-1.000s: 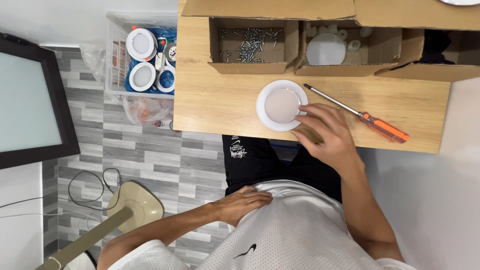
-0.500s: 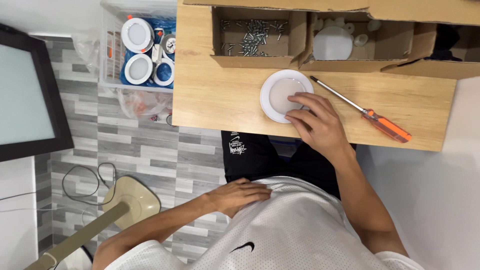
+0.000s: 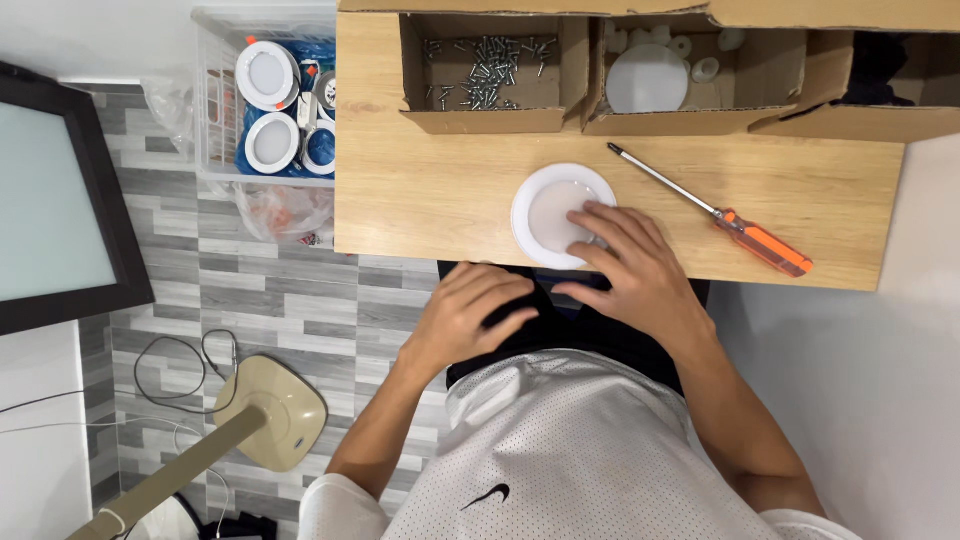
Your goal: The person assembles LED light fixtures at a wooden table. They use an orange screwdriver to tighten screws on the back of a circular LED module, then place a white plastic ring and a translucent cover over it. The person repeats this process with a second LED module, securing the components together.
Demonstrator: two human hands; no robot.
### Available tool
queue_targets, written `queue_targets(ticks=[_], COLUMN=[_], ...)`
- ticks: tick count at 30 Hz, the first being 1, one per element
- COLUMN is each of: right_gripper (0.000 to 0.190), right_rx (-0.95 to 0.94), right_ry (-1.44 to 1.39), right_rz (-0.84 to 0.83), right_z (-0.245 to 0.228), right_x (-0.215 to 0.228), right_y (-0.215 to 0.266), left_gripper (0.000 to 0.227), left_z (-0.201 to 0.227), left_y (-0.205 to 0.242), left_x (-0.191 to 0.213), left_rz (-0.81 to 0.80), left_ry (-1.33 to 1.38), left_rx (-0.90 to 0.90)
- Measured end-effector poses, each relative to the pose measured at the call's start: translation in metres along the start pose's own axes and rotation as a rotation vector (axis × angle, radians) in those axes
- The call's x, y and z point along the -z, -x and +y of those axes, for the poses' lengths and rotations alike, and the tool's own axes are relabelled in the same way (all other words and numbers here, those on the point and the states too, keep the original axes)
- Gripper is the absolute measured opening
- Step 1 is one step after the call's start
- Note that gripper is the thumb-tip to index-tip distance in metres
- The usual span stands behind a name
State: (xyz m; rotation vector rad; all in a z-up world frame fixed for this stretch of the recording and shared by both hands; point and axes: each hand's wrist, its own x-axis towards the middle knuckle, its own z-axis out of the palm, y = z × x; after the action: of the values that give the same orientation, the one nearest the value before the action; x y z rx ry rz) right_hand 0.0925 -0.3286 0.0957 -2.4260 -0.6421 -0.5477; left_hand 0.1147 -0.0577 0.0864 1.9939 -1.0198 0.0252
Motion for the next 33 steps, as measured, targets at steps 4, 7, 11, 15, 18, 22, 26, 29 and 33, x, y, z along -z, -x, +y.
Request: queue_targets(ticks=[4,7,11,15,18,22,26,29,33], right_gripper=[0.025,0.028,0.034,0.033,0.033,0.029,0.029,0.032,0.035], right_rx=[-0.05,-0.222,-0.384,-0.598,-0.645,-0.649,-0.615,-0.628,-0.675], right_ry=[-0.09,-0.391,-0.496,-0.913,-1.041,-1.137,-1.202,-1.147,-1.191], right_rz=[0.04,0.132,0.225,0.328,0.355,0.33,0.319,0.3,0.273], right_z=[-0.009,-0.016,-0.005,0.005,0.01,0.022,0.022,0.022,0.019], right_x=[0.008,0.024,0.019,0.003,-0.001,-0.006,-0.012,-0.015,-0.018], right_y=[0.007,0.003,0.017,0.041,0.053,0.066,0.06,0.052,0.048], left_gripper=[0.023,0.032,0.052,0.077,0.08,0.058,0.042,0.025,0.016], left_z=[0.01,0.017,0.021,0.018,0.011,-0.012,-0.005,-0.002,-0.001], left_y=[-0.012,-0.032,-0.05,-0.072,-0.082,-0.085,-0.091,-0.091,-0.089], left_x=[-0.001,-0.004,-0.021,-0.042,-0.057,-0.072,-0.068,-0.064,-0.066], left_rz=[0.247,0.363,0.373,0.321,0.329,0.421,0.473,0.407,0.38], left_ry=[0.019,0.035,0.109,0.226,0.296,0.237,0.179,0.199,0.207], left_rx=[0.04,0.033,0.089,0.157,0.166,0.214,0.26,0.257,0.227])
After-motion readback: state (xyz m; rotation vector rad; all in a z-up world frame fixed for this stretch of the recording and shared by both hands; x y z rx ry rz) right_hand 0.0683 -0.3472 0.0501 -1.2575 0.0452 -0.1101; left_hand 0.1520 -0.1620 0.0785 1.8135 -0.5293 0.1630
